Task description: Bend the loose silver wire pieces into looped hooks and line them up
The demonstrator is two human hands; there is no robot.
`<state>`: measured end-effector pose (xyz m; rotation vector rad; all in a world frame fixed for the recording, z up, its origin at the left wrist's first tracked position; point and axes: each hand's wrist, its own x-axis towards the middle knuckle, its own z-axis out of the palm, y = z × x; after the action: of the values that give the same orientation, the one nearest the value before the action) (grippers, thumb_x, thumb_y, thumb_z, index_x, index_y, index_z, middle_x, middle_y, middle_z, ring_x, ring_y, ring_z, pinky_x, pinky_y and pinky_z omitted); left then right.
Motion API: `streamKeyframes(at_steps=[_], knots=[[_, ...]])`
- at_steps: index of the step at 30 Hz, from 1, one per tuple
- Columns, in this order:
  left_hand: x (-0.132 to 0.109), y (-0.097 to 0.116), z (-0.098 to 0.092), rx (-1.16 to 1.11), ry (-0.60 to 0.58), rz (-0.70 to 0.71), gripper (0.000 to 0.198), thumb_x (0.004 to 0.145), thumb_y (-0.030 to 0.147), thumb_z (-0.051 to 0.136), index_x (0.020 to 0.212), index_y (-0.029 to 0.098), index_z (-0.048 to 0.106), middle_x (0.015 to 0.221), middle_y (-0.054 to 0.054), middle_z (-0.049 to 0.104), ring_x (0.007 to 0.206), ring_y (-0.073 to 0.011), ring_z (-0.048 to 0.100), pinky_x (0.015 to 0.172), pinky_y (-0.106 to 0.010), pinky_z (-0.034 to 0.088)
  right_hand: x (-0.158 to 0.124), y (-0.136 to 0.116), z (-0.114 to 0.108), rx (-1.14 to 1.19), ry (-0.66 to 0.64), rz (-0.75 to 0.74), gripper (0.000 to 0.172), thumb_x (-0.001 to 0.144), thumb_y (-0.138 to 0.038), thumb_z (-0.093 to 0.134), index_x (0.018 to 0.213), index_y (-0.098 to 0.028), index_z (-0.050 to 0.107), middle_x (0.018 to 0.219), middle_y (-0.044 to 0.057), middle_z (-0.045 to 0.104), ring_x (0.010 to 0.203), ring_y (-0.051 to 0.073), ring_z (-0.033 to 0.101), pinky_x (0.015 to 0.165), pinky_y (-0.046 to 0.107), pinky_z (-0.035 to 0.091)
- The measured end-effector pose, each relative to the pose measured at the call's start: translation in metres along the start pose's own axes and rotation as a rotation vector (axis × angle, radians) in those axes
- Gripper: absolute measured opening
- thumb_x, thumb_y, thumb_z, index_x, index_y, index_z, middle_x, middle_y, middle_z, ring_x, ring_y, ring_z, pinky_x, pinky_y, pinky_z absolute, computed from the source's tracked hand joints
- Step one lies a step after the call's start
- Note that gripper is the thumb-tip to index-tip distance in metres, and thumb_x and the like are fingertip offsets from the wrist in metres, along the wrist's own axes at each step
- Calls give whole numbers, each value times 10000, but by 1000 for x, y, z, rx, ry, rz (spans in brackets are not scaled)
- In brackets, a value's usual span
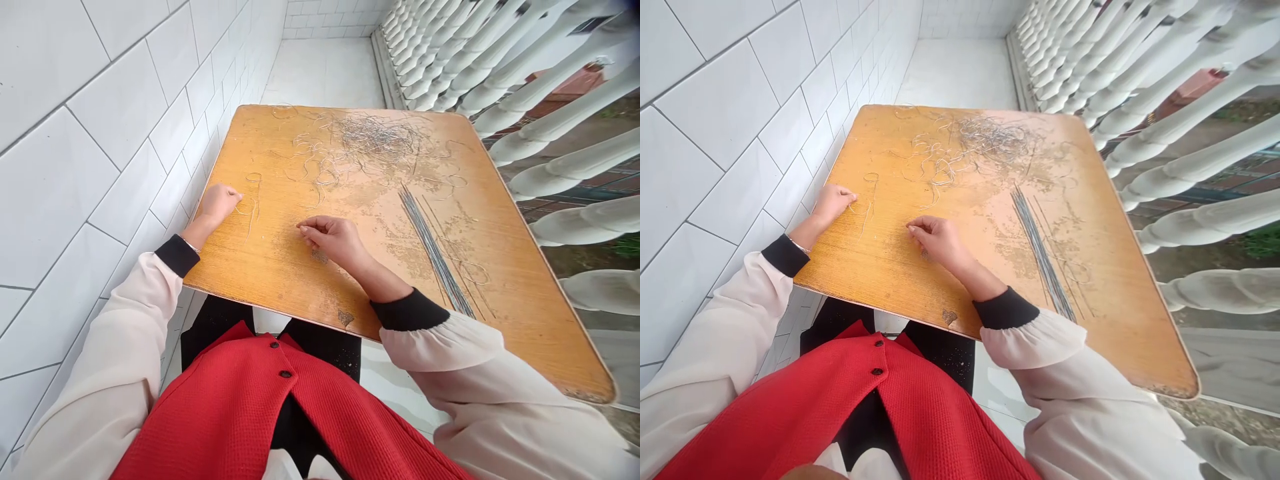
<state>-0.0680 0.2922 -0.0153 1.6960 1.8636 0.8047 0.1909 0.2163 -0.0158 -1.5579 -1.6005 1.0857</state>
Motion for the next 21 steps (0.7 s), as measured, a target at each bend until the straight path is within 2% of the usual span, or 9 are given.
streamKeyframes(at_steps=[3, 5, 7, 9, 12, 16, 21], knots=[[-2, 2, 1, 20, -13, 17, 242, 874, 291, 674, 658, 186, 700, 706, -20, 675, 725, -163, 637, 711, -298, 450, 18, -8, -2, -226, 46, -141, 138, 818, -204, 648, 869, -177, 773, 764, 61, 735, 602, 168, 626, 652, 337, 521], [-5, 1, -1, 35, -27, 34, 224, 901, 344, 667, 787, 172, 755, 836, -49, 749, 804, -187, 680, 755, -312, 472, 37, -14, -2, -348, 53, -218, 165, 844, -216, 637, 896, -177, 789, 765, 75, 744, 654, 206, 672, 714, 374, 541], [-7, 0, -5, 58, 3, 55, 269, 919, 390, 666, 954, 147, 778, 984, -91, 785, 912, -217, 708, 813, -329, 490, 60, -20, -1, -446, 58, -274, 185, 858, -201, 617, 903, -181, 795, 803, 91, 762, 724, 239, 703, 768, 405, 553], [-8, -2, -10, 61, 68, 77, 304, 941, 376, 650, 1062, 123, 766, 1085, -121, 784, 988, -226, 712, 856, -334, 500, 85, -25, 1, -544, 82, -323, 218, 858, -166, 597, 930, -187, 801, 944, 117, 786, 857, 280, 725, 834, 434, 555], [-7, -4, -14, -13, 147, 125, 214, 960, 267, 615, 1037, 129, 759, 1099, -106, 786, 1002, -197, 710, 896, -313, 508, 124, -34, 3, -691, 127, -351, 310, 888, -126, 540, 1043, -172, 805, 1141, 165, 765, 1062, 336, 707, 948, 480, 526], [-6, -9, -10, -169, 191, 155, 143, 939, 180, 615, 973, 143, 749, 1059, -76, 795, 976, -161, 715, 903, -283, 517, 183, -44, 9, -784, 161, -319, 391, 915, -127, 526, 1224, -182, 759, 1275, 173, 712, 1144, 357, 675, 969, 499, 514], [-17, -12, -4, -223, 161, 163, 135, 917, 192, 626, 964, 164, 750, 1042, -57, 795, 919, -145, 710, 849, -274, 528, 246, -49, 26, -881, 130, -382, 341, 910, -135, 588, 1200, -209, 751, 1248, 154, 723, 1179, 342, 634, 985, 498, 502]])
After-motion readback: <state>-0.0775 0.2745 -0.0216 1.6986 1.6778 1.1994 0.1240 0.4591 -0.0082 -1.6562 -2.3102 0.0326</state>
